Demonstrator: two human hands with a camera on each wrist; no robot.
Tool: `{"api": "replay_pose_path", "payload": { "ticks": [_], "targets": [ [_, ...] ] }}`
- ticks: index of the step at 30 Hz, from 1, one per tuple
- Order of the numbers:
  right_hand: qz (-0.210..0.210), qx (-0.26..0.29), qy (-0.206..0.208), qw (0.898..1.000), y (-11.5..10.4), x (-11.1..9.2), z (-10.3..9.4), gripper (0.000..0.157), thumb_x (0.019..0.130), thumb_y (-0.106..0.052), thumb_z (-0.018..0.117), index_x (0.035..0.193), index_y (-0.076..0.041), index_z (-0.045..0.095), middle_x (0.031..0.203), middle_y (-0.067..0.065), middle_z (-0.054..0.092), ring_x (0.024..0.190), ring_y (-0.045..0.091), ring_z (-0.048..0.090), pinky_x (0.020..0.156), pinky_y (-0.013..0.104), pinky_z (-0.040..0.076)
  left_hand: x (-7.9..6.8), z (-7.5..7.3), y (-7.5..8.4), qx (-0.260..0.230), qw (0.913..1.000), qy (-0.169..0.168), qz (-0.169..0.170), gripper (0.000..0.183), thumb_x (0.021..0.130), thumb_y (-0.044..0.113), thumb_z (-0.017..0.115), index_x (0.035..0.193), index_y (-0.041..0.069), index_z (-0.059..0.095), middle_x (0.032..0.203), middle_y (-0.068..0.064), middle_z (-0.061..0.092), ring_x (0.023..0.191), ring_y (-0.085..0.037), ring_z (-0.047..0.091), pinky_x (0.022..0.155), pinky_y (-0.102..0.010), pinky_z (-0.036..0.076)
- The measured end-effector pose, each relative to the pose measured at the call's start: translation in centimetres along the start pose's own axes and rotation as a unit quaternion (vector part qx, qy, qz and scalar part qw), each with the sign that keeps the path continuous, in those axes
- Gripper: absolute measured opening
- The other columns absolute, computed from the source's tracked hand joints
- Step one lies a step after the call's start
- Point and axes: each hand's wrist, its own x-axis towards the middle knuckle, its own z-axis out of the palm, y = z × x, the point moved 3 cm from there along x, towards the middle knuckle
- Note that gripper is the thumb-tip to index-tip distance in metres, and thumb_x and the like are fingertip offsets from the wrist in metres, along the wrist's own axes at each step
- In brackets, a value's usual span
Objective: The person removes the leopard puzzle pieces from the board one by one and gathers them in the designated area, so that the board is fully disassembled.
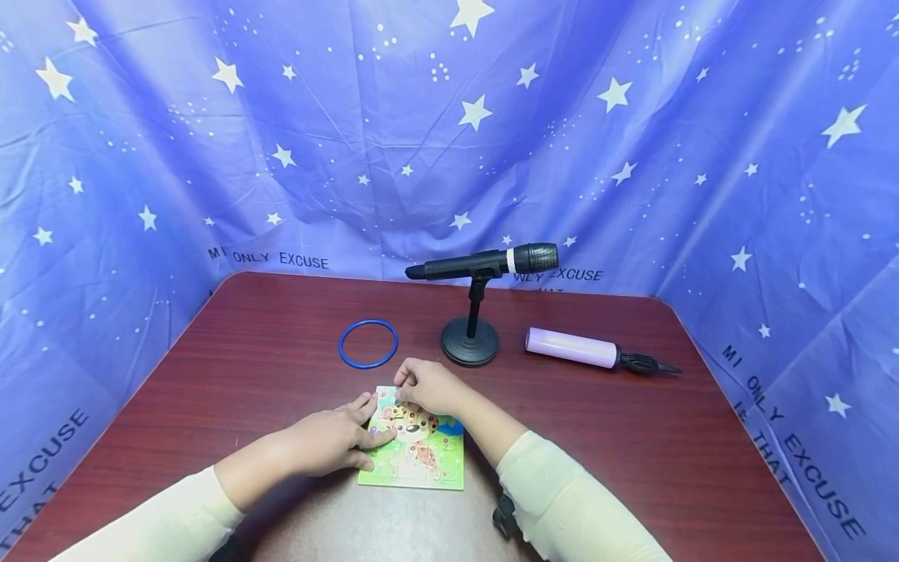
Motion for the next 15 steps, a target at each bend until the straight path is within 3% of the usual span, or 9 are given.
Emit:
{"api": "replay_pose_path", "payload": {
  "ticks": [7,15],
  "targets": [
    [0.005,0.003,0.002,1.000,0.1,0.1,0.0,0.009,0.094,-0.022,0.067,0.093,-0.014,0.068,0.077,0.003,0.064,0.063,0.016,0.059,0.053,0.031,0.053,0.0,0.0,0.0,-0.009,1.0000,0.000,-0.001,0.053,0.087,0.048,0.067,0.138,0.039,0.056,0.154,-0.028,0.031,0.143,-0.044,0.032,0.103,-0.058,0.043],
    [-0.010,0.089,-0.001,0.996,1.0,-0.9,-2.2,0.014,0.096,-0.019,0.063,0.096,-0.006,0.068,0.077,0.008,0.062,0.061,0.019,0.059,0.056,0.032,0.051,0.0,0.2,-0.1,-0.011,0.9999,0.002,-0.005,0.054,0.086,0.049,0.066,0.138,0.040,0.055,0.155,-0.028,0.029,0.143,-0.043,0.031,0.101,-0.059,0.044]
  ]
}}
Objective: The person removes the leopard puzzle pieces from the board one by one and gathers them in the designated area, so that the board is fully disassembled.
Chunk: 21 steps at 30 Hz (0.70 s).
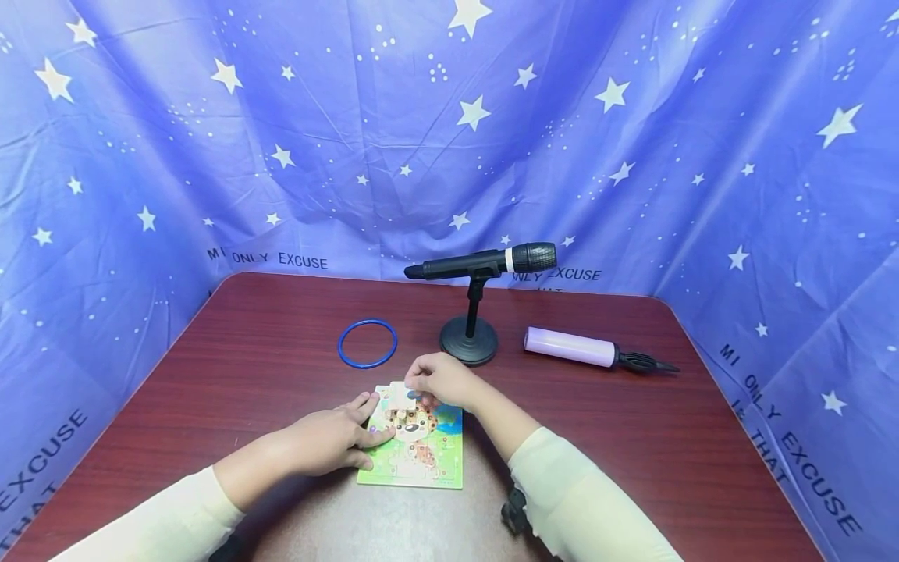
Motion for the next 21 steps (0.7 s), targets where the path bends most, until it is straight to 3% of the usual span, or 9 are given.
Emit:
{"api": "replay_pose_path", "payload": {
  "ticks": [6,12,17,21],
  "targets": [
    [0.020,-0.007,0.019,1.000,1.1,-1.6,-3.7,0.015,0.094,-0.020,0.066,0.095,-0.005,0.066,0.077,0.008,0.064,0.063,0.018,0.060,0.057,0.032,0.049,-0.1,-0.2,0.1,-0.008,1.0000,-0.002,0.000,0.054,0.087,0.048,0.066,0.139,0.039,0.055,0.155,-0.028,0.028,0.143,-0.044,0.030,0.101,-0.061,0.043],
    [0.036,-0.036,0.028,0.998,3.1,-3.8,-7.1,0.016,0.092,-0.018,0.067,0.093,-0.002,0.065,0.078,0.009,0.064,0.063,0.019,0.060,0.057,0.033,0.050,-0.2,-0.4,0.3,-0.005,1.0000,-0.003,-0.001,0.053,0.087,0.047,0.067,0.139,0.037,0.056,0.155,-0.029,0.028,0.143,-0.043,0.031,0.103,-0.057,0.044],
    [0.057,-0.076,0.031,0.995,4.6,-5.2,-8.4,0.017,0.091,-0.017,0.067,0.088,-0.001,0.063,0.074,0.009,0.062,0.060,0.021,0.060,0.052,0.031,0.045,-0.2,-0.5,0.3,-0.008,1.0000,-0.004,-0.001,0.054,0.087,0.046,0.067,0.138,0.037,0.056,0.155,-0.029,0.029,0.143,-0.043,0.030,0.103,-0.057,0.044],
    [0.062,-0.148,0.043,0.986,5.0,-5.6,-8.6,0.016,0.091,-0.019,0.069,0.083,-0.006,0.062,0.070,0.006,0.059,0.058,0.019,0.059,0.053,0.030,0.044,-0.2,-0.4,0.3,-0.009,0.9999,-0.003,-0.002,0.054,0.087,0.047,0.067,0.139,0.037,0.056,0.155,-0.029,0.028,0.143,-0.043,0.030,0.103,-0.057,0.043]
  ]
}}
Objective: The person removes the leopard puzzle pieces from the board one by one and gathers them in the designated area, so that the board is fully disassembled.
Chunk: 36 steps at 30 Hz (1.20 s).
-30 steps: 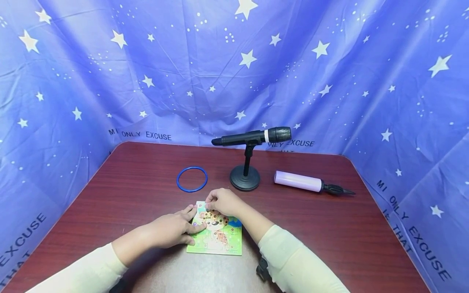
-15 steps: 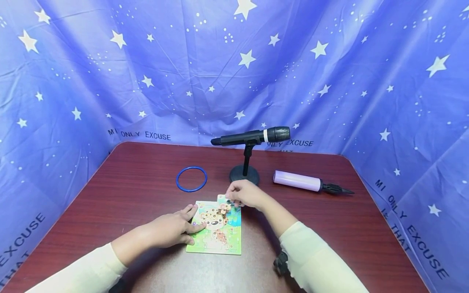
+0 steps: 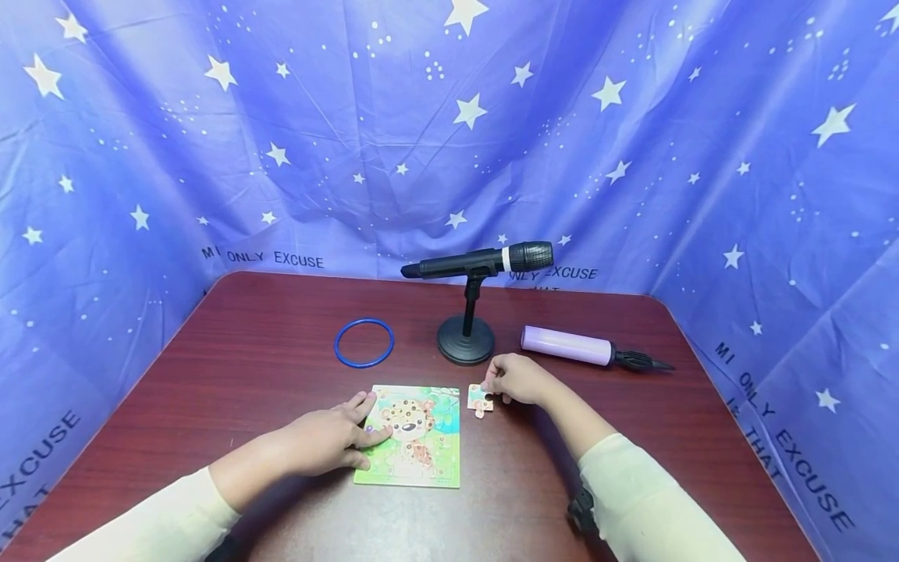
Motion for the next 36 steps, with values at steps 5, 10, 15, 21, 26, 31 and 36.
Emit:
{"api": "replay_pose_path", "payload": {
  "ticks": [5,10,15,21,26,31,36],
  "targets": [
    [-0.007,-0.128,0.019,0.992,-0.5,-0.1,0.3,0.021,0.086,-0.030,0.075,0.084,-0.014,0.061,0.071,-0.001,0.057,0.064,0.014,0.053,0.062,0.030,0.043,0.0,0.0,0.0,-0.003,1.0000,0.000,-0.001,0.053,0.088,0.046,0.067,0.139,0.037,0.056,0.155,-0.029,0.027,0.144,-0.043,0.030,0.101,-0.058,0.045],
    [-0.021,-0.191,0.010,0.981,-0.8,-0.3,0.8,0.030,0.081,-0.035,0.080,0.091,-0.015,0.060,0.087,0.000,0.054,0.079,0.014,0.050,0.072,0.032,0.041,0.0,0.1,0.0,-0.003,1.0000,-0.003,-0.003,0.054,0.087,0.047,0.067,0.139,0.038,0.055,0.156,-0.028,0.028,0.144,-0.042,0.029,0.103,-0.058,0.043],
    [-0.026,-0.191,0.008,0.981,-0.9,-0.4,0.7,0.028,0.081,-0.031,0.080,0.092,-0.015,0.060,0.088,0.002,0.055,0.080,0.015,0.050,0.073,0.033,0.042,0.0,0.2,-0.1,-0.001,1.0000,-0.002,-0.005,0.054,0.087,0.047,0.067,0.139,0.038,0.055,0.156,-0.028,0.027,0.144,-0.042,0.030,0.104,-0.057,0.043],
    [-0.035,-0.189,-0.002,0.981,-1.6,-0.3,0.2,0.028,0.085,-0.033,0.076,0.097,-0.013,0.061,0.091,0.003,0.055,0.082,0.015,0.051,0.073,0.033,0.043,0.0,0.1,0.0,0.000,1.0000,-0.003,-0.006,0.054,0.087,0.047,0.066,0.140,0.038,0.055,0.156,-0.028,0.027,0.144,-0.042,0.030,0.104,-0.057,0.042],
    [-0.085,-0.171,0.007,0.982,-4.3,0.3,0.9,0.031,0.090,-0.032,0.072,0.112,-0.013,0.062,0.098,0.003,0.058,0.087,0.015,0.055,0.080,0.036,0.046,-0.1,0.1,0.0,0.002,1.0000,-0.004,-0.005,0.054,0.087,0.047,0.067,0.139,0.038,0.055,0.156,-0.028,0.027,0.144,-0.042,0.029,0.105,-0.057,0.042],
    [-0.118,-0.155,-0.032,0.980,-7.1,1.4,3.3,0.043,0.091,-0.032,0.071,0.129,-0.017,0.058,0.106,0.001,0.059,0.089,0.013,0.057,0.085,0.037,0.048,0.0,0.1,0.0,0.015,0.9998,-0.008,-0.005,0.055,0.088,0.048,0.066,0.140,0.039,0.053,0.156,-0.028,0.027,0.144,-0.042,0.030,0.104,-0.055,0.044],
    [-0.141,-0.179,-0.089,0.970,-8.3,2.5,6.0,0.050,0.089,-0.034,0.073,0.136,-0.027,0.056,0.110,-0.002,0.055,0.093,0.011,0.056,0.084,0.034,0.048,0.0,0.1,0.1,0.018,0.9997,-0.011,-0.009,0.055,0.088,0.049,0.065,0.140,0.040,0.053,0.156,-0.027,0.027,0.144,-0.041,0.030,0.103,-0.054,0.045]
  ]
}}
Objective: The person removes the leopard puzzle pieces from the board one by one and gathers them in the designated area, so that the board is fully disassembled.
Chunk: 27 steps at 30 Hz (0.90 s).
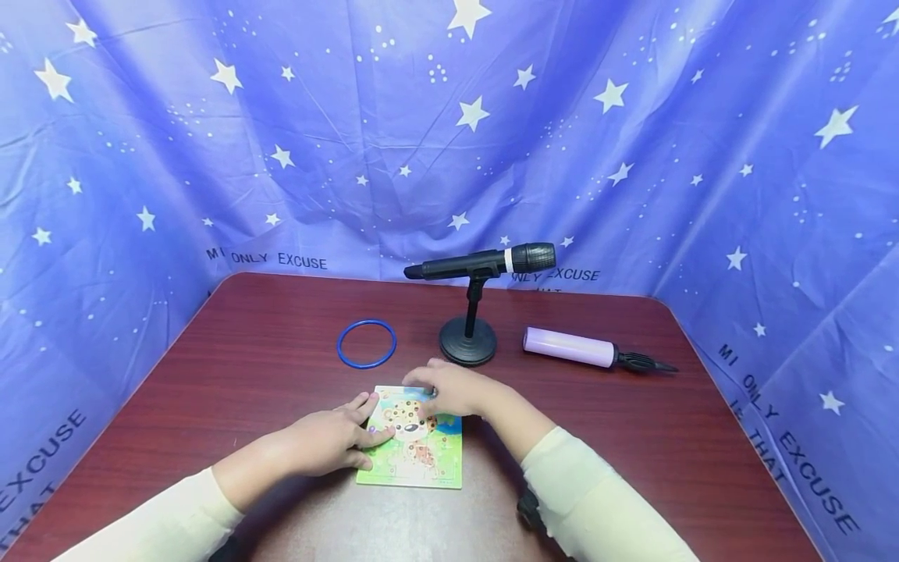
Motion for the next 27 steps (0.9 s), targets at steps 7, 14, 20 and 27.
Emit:
{"api": "replay_pose_path", "payload": {
  "ticks": [7,14,20,27],
  "targets": [
    [-0.012,-0.041,-0.034,0.999,-0.6,0.7,1.2,0.041,0.087,-0.029,0.075,0.126,-0.036,0.062,0.107,-0.004,0.047,0.081,0.006,0.053,0.077,0.027,0.046,0.1,0.0,0.0,0.004,1.0000,0.002,0.008,0.053,0.088,0.049,0.066,0.139,0.039,0.055,0.155,-0.028,0.028,0.143,-0.042,0.032,0.103,-0.052,0.045],
    [0.006,-0.043,-0.048,0.998,-0.6,0.9,1.2,0.038,0.088,-0.030,0.074,0.121,-0.041,0.059,0.109,-0.005,0.042,0.081,0.005,0.054,0.076,0.026,0.046,0.1,0.1,-0.1,0.007,0.9998,0.009,0.014,0.054,0.087,0.048,0.066,0.139,0.038,0.055,0.154,-0.030,0.030,0.142,-0.043,0.033,0.103,-0.052,0.045],
    [0.010,-0.046,-0.046,0.998,-0.8,1.0,1.3,0.044,0.088,-0.032,0.074,0.127,-0.043,0.058,0.109,-0.007,0.042,0.081,0.006,0.054,0.074,0.026,0.046,0.1,0.1,-0.1,-0.002,1.0000,-0.006,-0.001,0.054,0.088,0.049,0.065,0.140,0.040,0.053,0.157,-0.027,0.025,0.145,-0.041,0.028,0.102,-0.054,0.046],
    [0.013,-0.030,-0.046,0.998,-0.9,0.9,1.3,0.044,0.087,-0.026,0.074,0.123,-0.042,0.056,0.108,-0.005,0.040,0.078,0.009,0.052,0.071,0.028,0.045,0.1,0.1,-0.1,-0.011,0.9999,-0.009,-0.009,0.054,0.088,0.049,0.065,0.140,0.041,0.052,0.158,-0.025,0.024,0.146,-0.040,0.027,0.100,-0.057,0.046]
  ]
}}
